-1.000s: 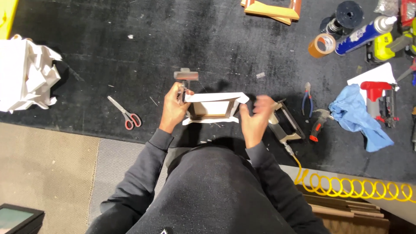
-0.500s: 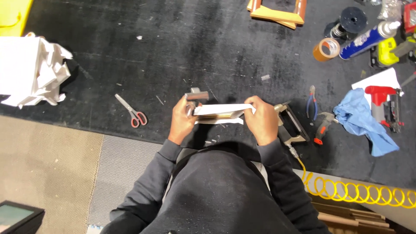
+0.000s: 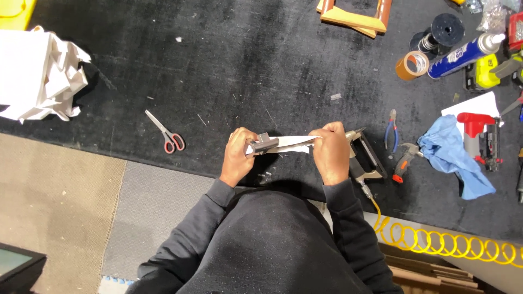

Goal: Stretching canvas over a small wooden frame using canvas pliers to tension the fabric and a pneumatic stapler to secure it to the back of the frame.

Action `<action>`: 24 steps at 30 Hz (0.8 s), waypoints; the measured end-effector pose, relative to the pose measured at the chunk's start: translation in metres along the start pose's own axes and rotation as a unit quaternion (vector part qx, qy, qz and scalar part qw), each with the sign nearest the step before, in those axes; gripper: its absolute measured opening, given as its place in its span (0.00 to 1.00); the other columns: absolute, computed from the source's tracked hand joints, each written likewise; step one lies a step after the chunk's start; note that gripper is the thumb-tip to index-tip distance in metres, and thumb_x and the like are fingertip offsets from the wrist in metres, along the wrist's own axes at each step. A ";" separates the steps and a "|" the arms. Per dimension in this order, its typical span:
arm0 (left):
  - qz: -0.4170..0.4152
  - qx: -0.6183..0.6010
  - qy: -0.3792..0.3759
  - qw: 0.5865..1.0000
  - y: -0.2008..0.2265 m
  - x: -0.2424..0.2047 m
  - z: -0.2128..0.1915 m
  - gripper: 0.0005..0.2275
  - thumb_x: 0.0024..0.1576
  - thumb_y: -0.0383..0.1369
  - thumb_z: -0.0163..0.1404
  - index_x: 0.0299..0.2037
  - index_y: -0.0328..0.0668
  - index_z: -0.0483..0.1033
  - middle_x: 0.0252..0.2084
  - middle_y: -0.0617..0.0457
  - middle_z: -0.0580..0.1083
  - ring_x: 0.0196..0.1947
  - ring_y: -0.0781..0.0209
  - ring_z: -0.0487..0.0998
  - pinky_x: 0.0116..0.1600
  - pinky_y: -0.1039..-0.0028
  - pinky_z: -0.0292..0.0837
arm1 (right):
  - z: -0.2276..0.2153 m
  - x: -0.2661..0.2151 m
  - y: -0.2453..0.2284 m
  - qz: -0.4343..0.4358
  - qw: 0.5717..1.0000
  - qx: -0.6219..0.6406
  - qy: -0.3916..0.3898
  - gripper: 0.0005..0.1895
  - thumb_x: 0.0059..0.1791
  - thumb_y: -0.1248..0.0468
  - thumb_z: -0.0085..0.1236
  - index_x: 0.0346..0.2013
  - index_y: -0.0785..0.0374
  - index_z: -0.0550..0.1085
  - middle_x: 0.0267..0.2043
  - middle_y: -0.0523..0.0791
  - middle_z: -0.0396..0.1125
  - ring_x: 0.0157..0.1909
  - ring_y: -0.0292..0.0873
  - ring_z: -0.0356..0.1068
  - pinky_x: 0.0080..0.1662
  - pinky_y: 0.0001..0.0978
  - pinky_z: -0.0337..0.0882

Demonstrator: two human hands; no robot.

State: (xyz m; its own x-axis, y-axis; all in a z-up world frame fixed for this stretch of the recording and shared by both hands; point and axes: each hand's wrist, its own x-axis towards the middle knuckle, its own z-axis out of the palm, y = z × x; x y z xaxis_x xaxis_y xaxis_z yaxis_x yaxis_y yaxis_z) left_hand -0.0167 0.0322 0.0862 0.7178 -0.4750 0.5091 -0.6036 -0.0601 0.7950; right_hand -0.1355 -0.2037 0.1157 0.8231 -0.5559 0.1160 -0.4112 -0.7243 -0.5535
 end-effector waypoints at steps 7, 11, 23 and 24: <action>0.071 0.047 -0.023 0.996 -0.006 0.022 -0.010 0.16 0.58 0.51 0.51 0.35 0.48 0.71 0.35 0.57 0.74 0.34 0.53 0.73 0.44 0.66 0.67 | 0.008 0.009 0.012 -0.040 0.999 0.021 0.008 0.13 0.46 0.67 0.53 0.38 0.49 0.82 0.40 0.38 0.62 0.40 0.53 0.74 0.40 0.39 0.77; 0.098 0.057 -0.032 0.993 -0.001 0.055 -0.018 0.14 0.59 0.49 0.49 0.35 0.48 0.71 0.34 0.57 0.73 0.34 0.52 0.73 0.43 0.65 0.68 | 0.004 0.025 0.008 -0.066 0.995 0.068 0.035 0.12 0.48 0.67 0.55 0.38 0.49 0.83 0.37 0.39 0.63 0.40 0.49 0.73 0.40 0.36 0.75; -0.081 -0.043 0.004 0.996 -0.019 0.106 -0.023 0.12 0.49 0.22 0.53 0.37 0.41 0.63 0.38 0.42 0.69 0.42 0.40 0.72 0.50 0.54 0.67 | 0.017 0.093 -0.020 -0.243 0.966 0.081 0.017 0.16 0.51 0.70 0.55 0.50 0.51 0.82 0.41 0.43 0.72 0.48 0.53 0.73 0.49 0.45 0.75; -0.139 -0.024 0.024 0.990 -0.010 0.105 -0.026 0.11 0.49 0.25 0.51 0.40 0.41 0.64 0.38 0.42 0.67 0.43 0.40 0.70 0.51 0.53 0.66 | 0.016 0.098 -0.019 -0.272 0.957 0.089 0.037 0.18 0.51 0.73 0.54 0.53 0.54 0.81 0.42 0.45 0.73 0.48 0.54 0.73 0.49 0.45 0.75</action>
State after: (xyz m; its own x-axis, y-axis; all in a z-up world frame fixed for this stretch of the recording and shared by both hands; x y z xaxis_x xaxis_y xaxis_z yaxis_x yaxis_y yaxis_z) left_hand 0.0733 0.0060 0.1405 0.8705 -0.4033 0.2821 -0.3636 -0.1406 0.9209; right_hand -0.0408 -0.2375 0.1243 0.8634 -0.1483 0.4821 0.1492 -0.8380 -0.5249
